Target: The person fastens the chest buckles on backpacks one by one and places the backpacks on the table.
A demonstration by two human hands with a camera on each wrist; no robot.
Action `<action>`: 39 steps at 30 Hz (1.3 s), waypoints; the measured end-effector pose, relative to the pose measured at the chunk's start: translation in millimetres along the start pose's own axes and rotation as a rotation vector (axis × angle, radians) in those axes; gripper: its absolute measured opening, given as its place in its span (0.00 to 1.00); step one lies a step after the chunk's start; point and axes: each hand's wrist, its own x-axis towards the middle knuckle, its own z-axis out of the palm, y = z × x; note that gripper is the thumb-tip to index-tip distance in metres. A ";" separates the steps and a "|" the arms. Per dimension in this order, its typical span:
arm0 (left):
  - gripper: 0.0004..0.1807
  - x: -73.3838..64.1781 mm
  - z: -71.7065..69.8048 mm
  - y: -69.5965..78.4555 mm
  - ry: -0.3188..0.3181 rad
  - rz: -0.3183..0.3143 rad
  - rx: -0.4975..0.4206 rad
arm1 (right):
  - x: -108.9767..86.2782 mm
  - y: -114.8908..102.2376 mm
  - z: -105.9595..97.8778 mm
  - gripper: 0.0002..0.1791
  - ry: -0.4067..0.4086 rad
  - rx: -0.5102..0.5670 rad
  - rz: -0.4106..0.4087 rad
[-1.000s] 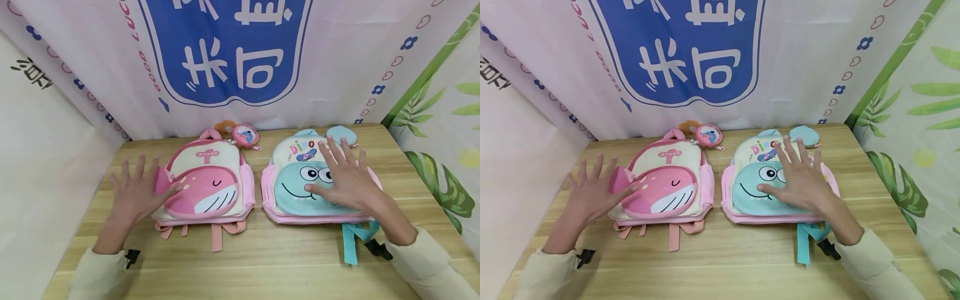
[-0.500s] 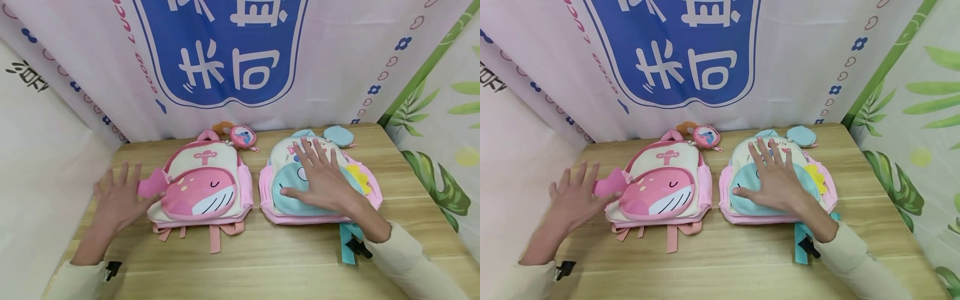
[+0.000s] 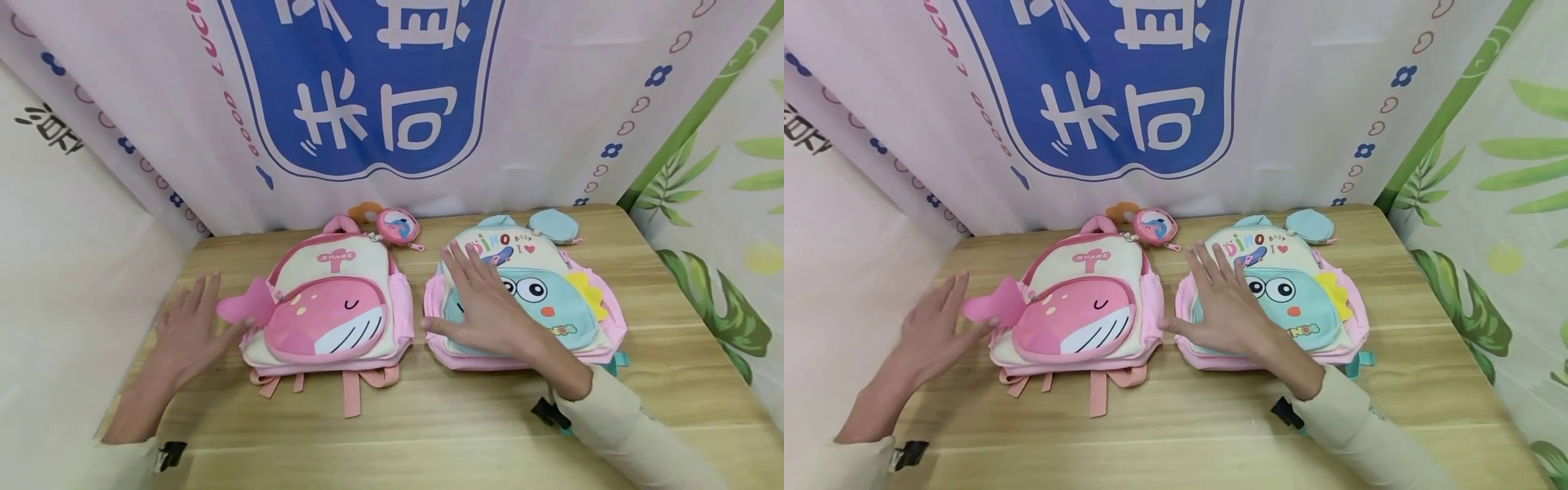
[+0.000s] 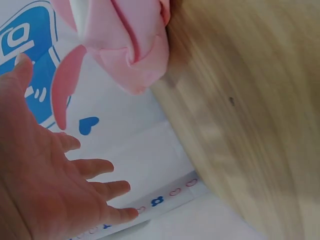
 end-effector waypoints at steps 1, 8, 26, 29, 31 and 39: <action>0.59 -0.4 1.2 -1.5 -0.003 0.005 -0.013 | 0.6 -1.7 1.8 0.68 -0.003 0.010 -0.002; 0.56 -0.5 4.7 -10.7 -0.023 0.055 -0.157 | 6.5 -12.3 13.3 0.67 -0.015 0.071 -0.020; 0.42 1.0 13.0 -14.4 0.084 0.047 -0.471 | 21.1 -28.5 38.7 0.63 -0.043 0.222 -0.054; 0.42 2.0 14.8 -14.7 0.059 0.001 -0.494 | 23.0 -28.6 42.5 0.63 -0.050 0.253 -0.057; 0.41 1.9 17.8 -15.9 0.035 -0.024 -0.515 | 24.2 -30.2 44.2 0.63 -0.058 0.279 -0.053; 0.38 3.5 30.3 -17.5 -0.026 -0.083 -0.619 | 30.8 -38.8 53.1 0.60 -0.077 0.388 -0.012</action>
